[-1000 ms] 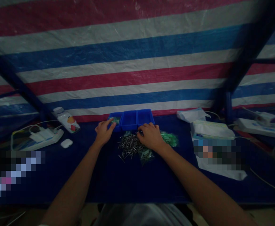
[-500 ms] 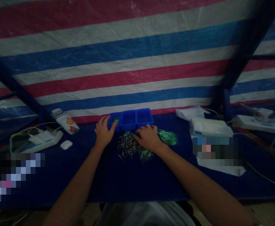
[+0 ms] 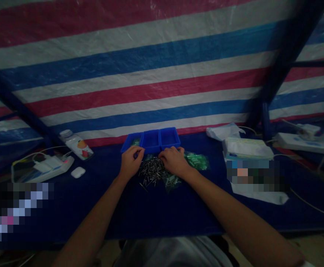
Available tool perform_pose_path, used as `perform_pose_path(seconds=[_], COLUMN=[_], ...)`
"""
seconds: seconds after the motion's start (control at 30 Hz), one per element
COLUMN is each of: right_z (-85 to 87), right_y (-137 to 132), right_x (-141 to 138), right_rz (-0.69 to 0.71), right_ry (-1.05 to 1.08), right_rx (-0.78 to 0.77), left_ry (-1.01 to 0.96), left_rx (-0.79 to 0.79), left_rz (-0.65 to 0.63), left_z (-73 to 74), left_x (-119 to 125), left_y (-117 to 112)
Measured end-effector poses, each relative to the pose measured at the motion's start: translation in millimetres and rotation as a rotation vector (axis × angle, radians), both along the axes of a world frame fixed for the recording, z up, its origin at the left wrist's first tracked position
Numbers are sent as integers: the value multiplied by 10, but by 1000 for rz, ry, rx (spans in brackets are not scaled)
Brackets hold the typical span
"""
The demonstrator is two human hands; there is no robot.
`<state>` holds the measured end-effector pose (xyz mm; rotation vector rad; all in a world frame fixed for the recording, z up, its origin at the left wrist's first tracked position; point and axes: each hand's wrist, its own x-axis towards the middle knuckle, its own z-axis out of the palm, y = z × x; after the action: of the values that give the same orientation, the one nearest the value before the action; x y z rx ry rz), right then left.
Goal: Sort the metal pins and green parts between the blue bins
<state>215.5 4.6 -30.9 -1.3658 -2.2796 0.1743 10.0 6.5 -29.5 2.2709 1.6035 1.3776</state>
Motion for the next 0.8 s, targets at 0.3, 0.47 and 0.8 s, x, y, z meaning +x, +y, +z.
perform_pose_path(seconds=[0.3, 0.47, 0.8], right_z=[33, 99, 136], right_y=[-2, -6, -93], right_x=[-7, -32, -119], right_rz=[19, 27, 64], right_ry=[118, 308, 527], right_rx=[43, 129, 193], left_ry=[37, 37, -1], left_rx=[-79, -96, -196], left_rz=[-74, -135, -292], left_z=[-23, -6, -9], left_x=[40, 49, 66], left_y=[-17, -31, -58])
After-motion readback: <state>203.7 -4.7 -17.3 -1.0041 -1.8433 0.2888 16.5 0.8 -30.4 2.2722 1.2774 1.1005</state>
